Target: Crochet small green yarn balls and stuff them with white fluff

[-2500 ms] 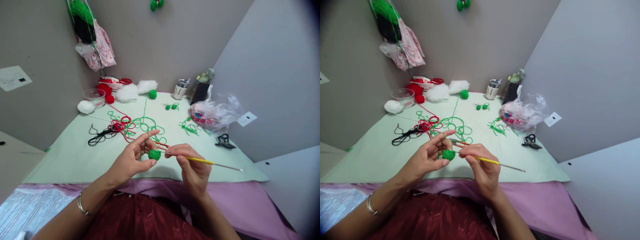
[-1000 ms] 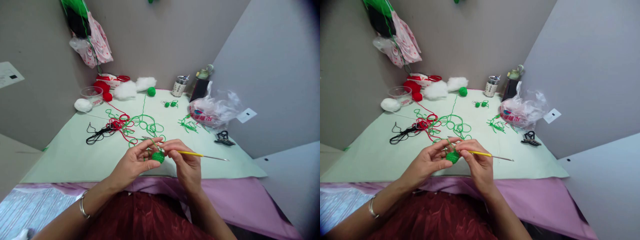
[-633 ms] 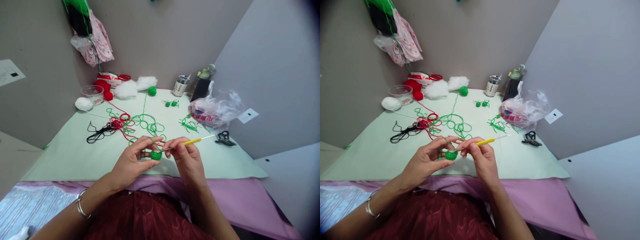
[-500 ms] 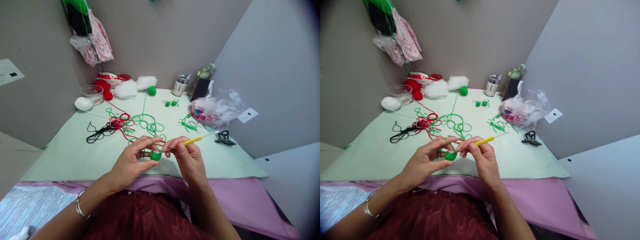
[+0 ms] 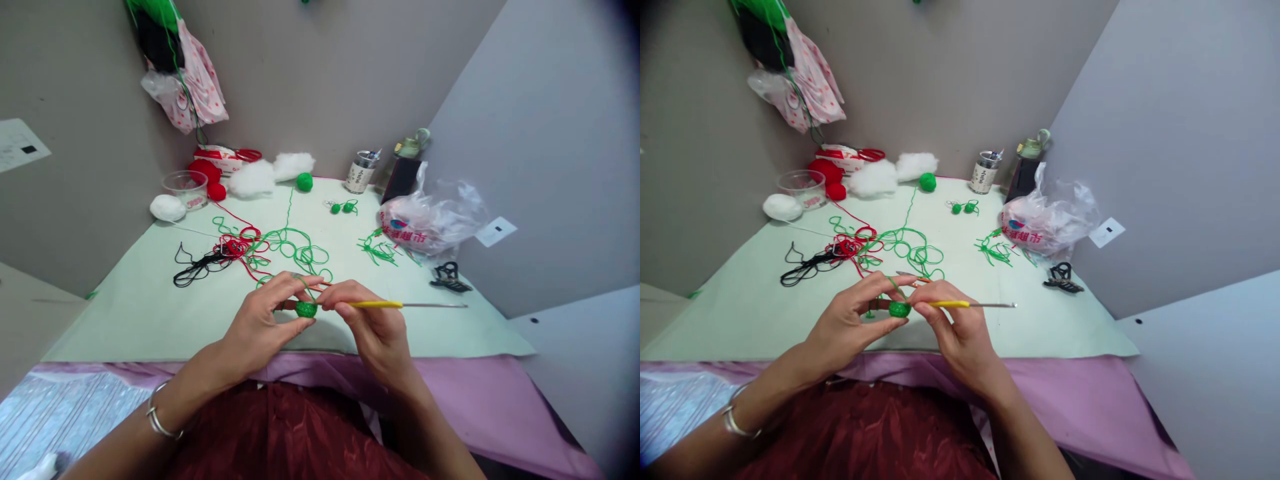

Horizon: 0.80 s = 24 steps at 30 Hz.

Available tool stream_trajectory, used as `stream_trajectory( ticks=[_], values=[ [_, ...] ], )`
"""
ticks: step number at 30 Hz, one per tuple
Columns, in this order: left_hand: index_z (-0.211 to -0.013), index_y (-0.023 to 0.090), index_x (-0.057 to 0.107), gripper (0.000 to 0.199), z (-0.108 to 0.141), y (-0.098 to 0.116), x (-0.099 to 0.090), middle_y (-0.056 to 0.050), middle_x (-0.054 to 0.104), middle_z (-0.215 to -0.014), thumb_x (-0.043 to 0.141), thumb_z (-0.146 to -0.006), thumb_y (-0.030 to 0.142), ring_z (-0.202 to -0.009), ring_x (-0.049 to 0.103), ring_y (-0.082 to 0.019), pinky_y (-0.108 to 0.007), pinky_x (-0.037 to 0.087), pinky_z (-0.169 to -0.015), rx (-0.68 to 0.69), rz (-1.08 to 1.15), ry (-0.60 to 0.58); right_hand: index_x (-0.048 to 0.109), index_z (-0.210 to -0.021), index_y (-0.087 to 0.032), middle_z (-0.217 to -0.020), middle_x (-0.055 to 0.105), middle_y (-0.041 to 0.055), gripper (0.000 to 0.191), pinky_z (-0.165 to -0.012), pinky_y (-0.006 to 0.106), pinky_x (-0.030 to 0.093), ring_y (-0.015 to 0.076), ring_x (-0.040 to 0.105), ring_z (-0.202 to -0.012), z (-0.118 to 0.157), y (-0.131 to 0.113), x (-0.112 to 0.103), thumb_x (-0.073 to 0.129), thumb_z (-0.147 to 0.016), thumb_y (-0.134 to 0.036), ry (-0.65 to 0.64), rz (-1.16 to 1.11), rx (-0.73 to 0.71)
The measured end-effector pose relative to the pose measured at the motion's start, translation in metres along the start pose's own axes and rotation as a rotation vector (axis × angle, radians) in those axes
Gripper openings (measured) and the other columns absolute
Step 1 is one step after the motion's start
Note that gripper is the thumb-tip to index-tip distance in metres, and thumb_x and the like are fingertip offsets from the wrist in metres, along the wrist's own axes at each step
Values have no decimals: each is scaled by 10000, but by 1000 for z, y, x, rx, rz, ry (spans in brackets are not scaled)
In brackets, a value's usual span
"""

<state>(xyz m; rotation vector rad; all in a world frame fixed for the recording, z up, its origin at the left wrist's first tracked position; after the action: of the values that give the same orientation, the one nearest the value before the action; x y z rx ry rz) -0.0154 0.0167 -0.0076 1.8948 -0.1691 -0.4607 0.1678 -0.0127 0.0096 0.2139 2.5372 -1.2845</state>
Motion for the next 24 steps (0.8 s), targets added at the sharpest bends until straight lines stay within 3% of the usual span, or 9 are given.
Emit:
stream_trajectory(
  ticks=[4,9,13,19,24],
  values=[
    [-1287,275,729,482,1,2,1,-34,666,-968,768,-825,143,-925,645,-165,-299,563,-862,9,3,22,716,-972,-225,-904,740,35,168,-832,338,550,169,691,-876,2,-1,1,557,-1010,-182,23,-34,-1],
    [-1280,324,732,501,4,6,0,-31,646,-1020,827,-803,203,-987,624,-164,-272,568,-878,-109,206,6,704,-909,-218,-894,749,33,214,-739,322,560,145,669,-716,2,15,4,572,-1019,-347,171,-481,228],
    [-1253,325,746,495,4,7,0,-26,643,-1036,837,-788,183,-957,620,-146,-245,565,-850,-152,292,-12,685,-868,-218,-862,759,16,220,-689,283,550,123,658,-666,-1,21,8,627,-989,-392,169,-714,322],
    [-1264,313,734,514,3,7,0,-13,648,-1022,826,-785,150,-970,641,-139,-247,562,-887,-155,290,-25,721,-895,-228,-885,744,15,208,-744,275,535,125,660,-745,1,19,7,603,-1009,-356,123,-699,293],
    [-1233,302,740,470,4,4,0,-31,675,-1150,803,-800,132,-1030,652,-154,-254,569,-902,-117,225,-33,738,-959,-245,-930,735,23,201,-805,308,524,145,662,-803,4,20,2,565,-1031,-319,84,-558,237]
  ],
)
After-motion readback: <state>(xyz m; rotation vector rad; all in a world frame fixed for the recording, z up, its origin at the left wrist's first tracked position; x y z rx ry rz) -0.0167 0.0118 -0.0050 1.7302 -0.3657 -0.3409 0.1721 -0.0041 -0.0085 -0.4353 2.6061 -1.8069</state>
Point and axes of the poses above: each hand's wrist, its own z-axis away from the middle knuckle, its own x-axis out of the palm, y = z × x, the point moved 2 cm from there along -z, towards the middle knuckle
